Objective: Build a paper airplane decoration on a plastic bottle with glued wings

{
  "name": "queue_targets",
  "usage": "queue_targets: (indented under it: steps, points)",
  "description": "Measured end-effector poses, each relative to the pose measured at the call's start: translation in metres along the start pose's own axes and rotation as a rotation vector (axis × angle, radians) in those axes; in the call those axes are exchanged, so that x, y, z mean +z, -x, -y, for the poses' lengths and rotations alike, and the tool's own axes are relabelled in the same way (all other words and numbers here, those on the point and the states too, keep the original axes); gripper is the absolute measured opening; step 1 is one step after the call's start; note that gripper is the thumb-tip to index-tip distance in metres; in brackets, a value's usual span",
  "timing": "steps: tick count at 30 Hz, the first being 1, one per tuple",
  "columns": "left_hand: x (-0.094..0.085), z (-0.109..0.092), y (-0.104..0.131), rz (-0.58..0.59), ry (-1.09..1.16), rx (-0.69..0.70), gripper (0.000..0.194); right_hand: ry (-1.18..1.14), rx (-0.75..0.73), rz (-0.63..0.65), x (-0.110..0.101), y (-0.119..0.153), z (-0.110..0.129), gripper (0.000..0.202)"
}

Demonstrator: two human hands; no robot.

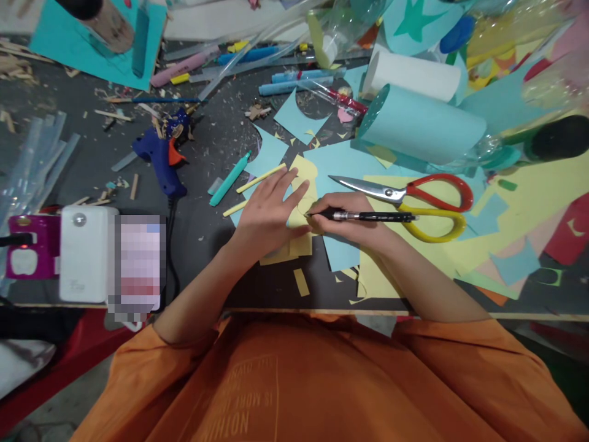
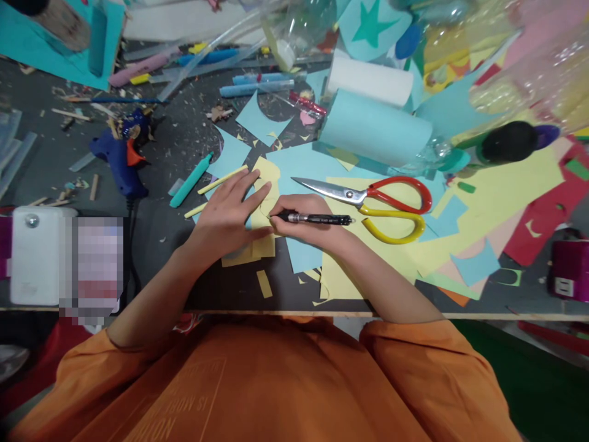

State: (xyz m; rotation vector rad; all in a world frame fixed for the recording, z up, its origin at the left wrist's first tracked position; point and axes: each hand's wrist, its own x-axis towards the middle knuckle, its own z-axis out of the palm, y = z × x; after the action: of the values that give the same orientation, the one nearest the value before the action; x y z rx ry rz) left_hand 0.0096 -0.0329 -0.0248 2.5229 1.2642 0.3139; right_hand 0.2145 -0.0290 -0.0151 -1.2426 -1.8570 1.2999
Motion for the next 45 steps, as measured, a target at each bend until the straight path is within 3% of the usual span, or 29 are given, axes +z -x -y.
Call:
queue_targets:
  steps: [4, 9, 14, 19, 25, 33, 40, 45]
  points:
    - [0.0001, -0.0003, -0.0003, 0.004, -0.001, -0.002, 0.069, -0.02, 0.018, -0.065, 0.0, 0.0, -0.0001, 0.013]
    - [-0.0008, -0.0009, -0.0004, 0.007, 0.023, -0.017, 0.068, 0.008, 0.002, -0.023, 0.0012, 0.0004, -0.0003, 0.012]
    - [-0.0025, -0.0016, -0.001, 0.006, -0.005, 0.003, 0.068, 0.081, -0.003, -0.174, 0.0001, 0.0014, -0.002, 0.014]
    - [-0.0006, -0.0005, -0.0011, 0.008, 0.008, 0.006, 0.069, 0.07, -0.04, -0.062, 0.0013, 0.0009, -0.0008, 0.013]
    - [0.0023, 0.0002, -0.0002, -0.012, 0.02, -0.004, 0.069, 0.101, -0.052, -0.149, -0.0024, -0.0004, -0.0012, 0.016]
    - [0.0008, 0.0001, 0.0001, -0.006, 0.008, 0.009, 0.069, 0.075, -0.079, -0.071, -0.0002, 0.0016, -0.0027, 0.017]
    - [0.0017, -0.0005, -0.0002, -0.027, -0.011, 0.012, 0.07, 0.072, -0.011, -0.197, -0.0032, -0.0004, -0.0025, 0.017]
    - [0.0039, 0.0003, -0.0001, -0.028, -0.038, 0.014, 0.073, 0.079, 0.001, -0.128, -0.0033, 0.0003, -0.002, 0.015]
